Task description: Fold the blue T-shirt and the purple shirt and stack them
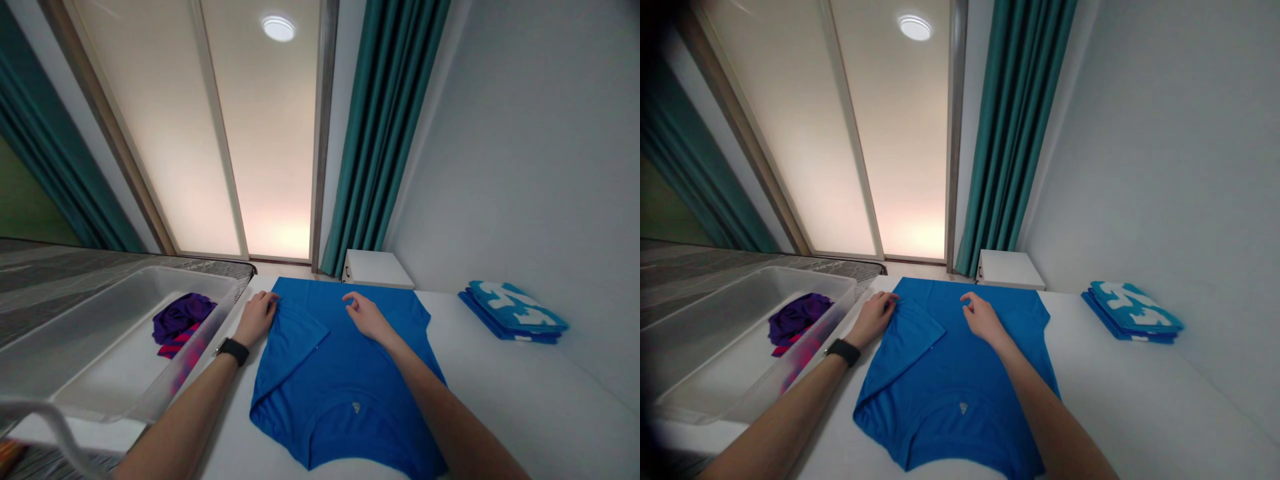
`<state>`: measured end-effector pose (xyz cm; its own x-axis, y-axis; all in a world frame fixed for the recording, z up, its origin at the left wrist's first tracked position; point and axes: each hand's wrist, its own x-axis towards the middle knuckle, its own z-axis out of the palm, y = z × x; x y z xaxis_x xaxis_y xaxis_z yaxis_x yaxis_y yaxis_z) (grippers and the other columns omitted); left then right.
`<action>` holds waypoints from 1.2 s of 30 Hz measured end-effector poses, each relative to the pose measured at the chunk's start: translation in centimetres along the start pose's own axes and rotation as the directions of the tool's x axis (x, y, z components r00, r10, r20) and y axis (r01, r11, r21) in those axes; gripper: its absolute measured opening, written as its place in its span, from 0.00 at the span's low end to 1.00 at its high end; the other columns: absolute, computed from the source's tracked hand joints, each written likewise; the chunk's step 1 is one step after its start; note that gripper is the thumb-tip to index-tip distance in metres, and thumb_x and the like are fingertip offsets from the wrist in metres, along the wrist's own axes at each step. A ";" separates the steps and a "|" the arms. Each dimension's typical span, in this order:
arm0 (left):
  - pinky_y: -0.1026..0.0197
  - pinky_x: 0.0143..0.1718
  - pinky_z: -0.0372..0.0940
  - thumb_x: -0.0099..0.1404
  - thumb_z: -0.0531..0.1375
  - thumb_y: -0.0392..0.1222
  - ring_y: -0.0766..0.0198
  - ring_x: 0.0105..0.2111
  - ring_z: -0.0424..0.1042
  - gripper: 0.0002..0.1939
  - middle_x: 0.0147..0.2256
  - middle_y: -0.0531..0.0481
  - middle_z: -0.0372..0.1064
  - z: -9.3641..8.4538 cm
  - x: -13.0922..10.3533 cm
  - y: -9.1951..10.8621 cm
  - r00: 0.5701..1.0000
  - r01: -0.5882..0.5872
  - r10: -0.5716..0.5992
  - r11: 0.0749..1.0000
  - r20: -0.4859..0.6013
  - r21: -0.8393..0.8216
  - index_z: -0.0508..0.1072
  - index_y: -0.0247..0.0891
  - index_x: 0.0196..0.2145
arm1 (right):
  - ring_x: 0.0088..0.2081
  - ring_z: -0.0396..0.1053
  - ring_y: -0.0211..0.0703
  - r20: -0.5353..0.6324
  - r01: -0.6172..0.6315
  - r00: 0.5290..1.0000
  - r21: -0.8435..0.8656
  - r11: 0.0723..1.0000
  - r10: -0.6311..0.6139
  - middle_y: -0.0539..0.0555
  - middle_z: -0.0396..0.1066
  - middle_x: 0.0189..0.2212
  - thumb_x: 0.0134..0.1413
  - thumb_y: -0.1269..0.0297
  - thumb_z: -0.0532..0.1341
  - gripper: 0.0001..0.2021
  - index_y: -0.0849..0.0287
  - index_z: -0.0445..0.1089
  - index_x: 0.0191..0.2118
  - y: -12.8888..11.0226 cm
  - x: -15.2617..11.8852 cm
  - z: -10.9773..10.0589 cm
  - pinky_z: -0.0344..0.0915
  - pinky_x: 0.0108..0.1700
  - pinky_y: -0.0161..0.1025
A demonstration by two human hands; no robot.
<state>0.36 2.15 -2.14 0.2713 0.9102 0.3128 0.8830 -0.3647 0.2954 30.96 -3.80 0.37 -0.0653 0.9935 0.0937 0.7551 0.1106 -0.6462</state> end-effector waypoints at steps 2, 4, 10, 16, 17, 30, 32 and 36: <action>0.53 0.45 0.62 0.66 0.50 0.40 0.53 0.44 0.69 0.14 0.40 0.44 0.71 0.1 0.1 -0.2 1.000 0.009 -0.009 1.000 0.005 -0.015 0.72 0.38 0.44 | 0.29 0.66 0.40 -0.011 -0.035 0.999 0.014 0.999 0.035 0.48 0.67 0.25 0.59 0.69 0.52 0.13 0.58 0.68 0.48 0.3 0.2 -1.2 0.58 0.32 0.34; 0.53 0.45 0.62 0.66 0.51 0.41 0.53 0.43 0.69 0.14 0.39 0.45 0.71 0.1 0.2 -0.3 1.000 0.004 -0.004 1.000 0.016 -0.022 0.73 0.39 0.43 | 0.29 0.67 0.40 0.009 -0.049 0.999 0.013 0.999 0.049 0.48 0.68 0.26 0.60 0.69 0.51 0.14 0.59 0.68 0.49 0.2 0.1 -1.6 0.59 0.32 0.34; 0.52 0.46 0.62 0.65 0.50 0.39 0.53 0.43 0.69 0.14 0.39 0.44 0.72 0.1 0.2 -0.3 1.000 -0.020 0.021 0.999 0.022 -0.048 0.74 0.39 0.42 | 0.52 0.66 0.47 0.100 0.240 0.969 -0.168 0.956 -0.226 0.60 0.71 0.49 0.65 0.66 0.48 0.18 0.61 0.67 0.55 -2.8 -1.7 1.2 0.60 0.54 0.43; 0.54 0.46 0.62 0.65 0.51 0.39 0.54 0.43 0.69 0.14 0.39 0.45 0.73 0.1 0.2 -0.5 1.000 0.018 -0.016 0.998 0.025 -0.066 0.74 0.39 0.42 | 0.70 0.35 0.48 0.355 0.494 0.841 -0.193 0.848 -0.409 0.53 0.41 0.70 0.67 0.53 0.46 0.27 0.52 0.48 0.69 -4.5 -4.1 4.9 0.36 0.68 0.53; 0.54 0.46 0.62 0.65 0.51 0.40 0.54 0.42 0.70 0.14 0.39 0.45 0.74 0.0 0.2 -0.4 0.999 0.025 -0.023 0.998 0.030 -0.064 0.74 0.39 0.43 | 0.70 0.34 0.48 0.364 0.496 0.839 -0.201 0.845 -0.405 0.53 0.39 0.70 0.67 0.52 0.46 0.27 0.52 0.47 0.69 -4.5 -4.2 5.2 0.34 0.68 0.54; 0.44 0.52 0.53 0.69 0.47 0.44 0.51 0.45 0.73 0.16 0.40 0.46 0.77 -1.0 4.1 2.0 0.959 0.039 -0.048 0.999 0.280 0.035 0.69 0.42 0.49 | 0.69 0.37 0.48 0.340 0.471 0.860 -0.237 0.850 -0.381 0.55 0.41 0.69 0.68 0.51 0.43 0.27 0.52 0.49 0.68 -3.8 -4.3 5.9 0.36 0.68 0.55; 0.43 0.53 0.53 0.68 0.49 0.43 0.51 0.43 0.74 0.15 0.37 0.48 0.78 -0.9 5.1 2.2 0.941 0.017 -0.028 0.999 0.338 0.034 0.71 0.43 0.47 | 0.69 0.37 0.48 0.334 0.469 0.862 -0.236 0.851 -0.382 0.55 0.41 0.69 0.68 0.51 0.42 0.27 0.52 0.49 0.68 -3.8 -4.3 6.0 0.36 0.68 0.55; 0.51 0.48 0.60 0.62 0.54 0.40 0.55 0.37 0.74 0.14 0.33 0.51 0.76 -0.9 6.5 2.0 0.905 -0.039 0.038 0.999 0.424 -0.006 0.73 0.43 0.44 | 0.69 0.38 0.48 0.330 0.468 0.862 -0.229 0.854 -0.384 0.55 0.41 0.69 0.68 0.51 0.42 0.27 0.53 0.49 0.68 -3.8 -4.3 6.0 0.35 0.68 0.55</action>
<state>3.56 7.18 1.35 0.4413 0.8929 -0.0890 0.8696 -0.4011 0.2879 24.50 -8.28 -2.11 -0.5619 0.8234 0.0793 0.7631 0.5529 -0.3346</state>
